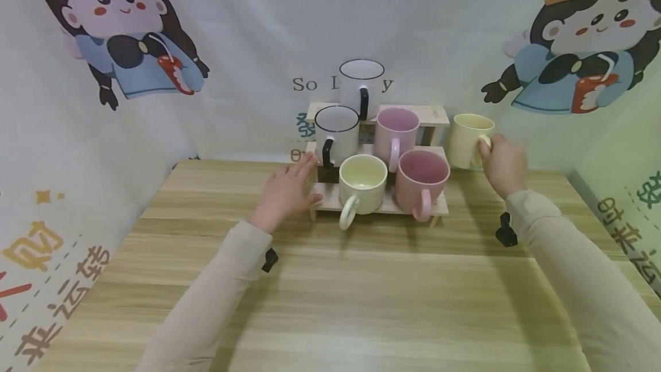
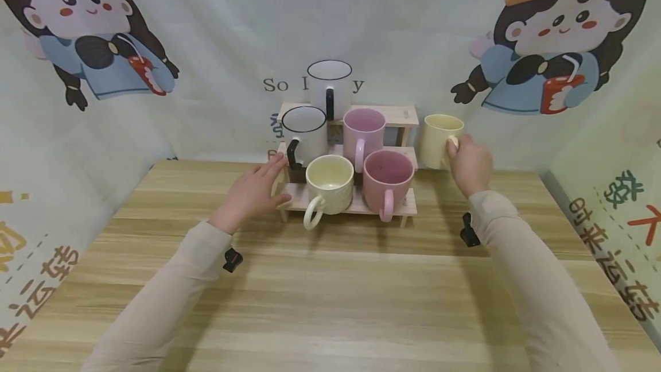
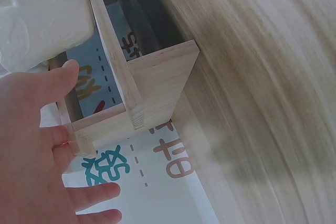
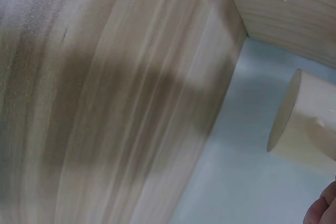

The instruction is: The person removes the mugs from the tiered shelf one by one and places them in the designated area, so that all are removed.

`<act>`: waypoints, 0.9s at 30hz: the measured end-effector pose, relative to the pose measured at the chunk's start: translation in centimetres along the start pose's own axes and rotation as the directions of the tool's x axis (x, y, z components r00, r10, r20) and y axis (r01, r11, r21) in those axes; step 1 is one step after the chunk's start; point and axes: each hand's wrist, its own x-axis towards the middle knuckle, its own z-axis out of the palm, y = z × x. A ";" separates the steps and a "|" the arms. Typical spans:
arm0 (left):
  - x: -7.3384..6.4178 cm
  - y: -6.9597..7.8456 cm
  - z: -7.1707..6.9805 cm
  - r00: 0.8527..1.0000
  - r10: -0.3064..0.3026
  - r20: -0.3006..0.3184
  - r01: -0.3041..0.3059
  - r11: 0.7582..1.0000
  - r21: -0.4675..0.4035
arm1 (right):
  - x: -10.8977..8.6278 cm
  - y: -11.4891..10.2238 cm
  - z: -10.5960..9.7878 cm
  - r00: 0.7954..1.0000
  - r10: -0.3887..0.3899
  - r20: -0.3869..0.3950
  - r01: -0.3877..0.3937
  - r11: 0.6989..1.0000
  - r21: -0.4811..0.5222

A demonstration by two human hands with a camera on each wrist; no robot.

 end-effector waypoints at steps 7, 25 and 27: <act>-0.2 0.2 0.3 1.000 0.008 -0.013 -0.008 1.000 0.016 | -1.0 0.8 1.6 1.000 -0.009 0.019 0.009 1.000 -0.026; 0.0 0.1 0.2 0.999 -0.001 -0.039 0.002 1.000 0.023 | -1.4 0.9 3.7 0.998 0.034 0.045 -0.031 0.998 -0.051; 0.0 0.1 0.1 0.999 -0.002 -0.038 0.003 1.000 0.024 | -1.5 0.9 3.8 0.999 0.028 0.031 -0.027 0.999 -0.046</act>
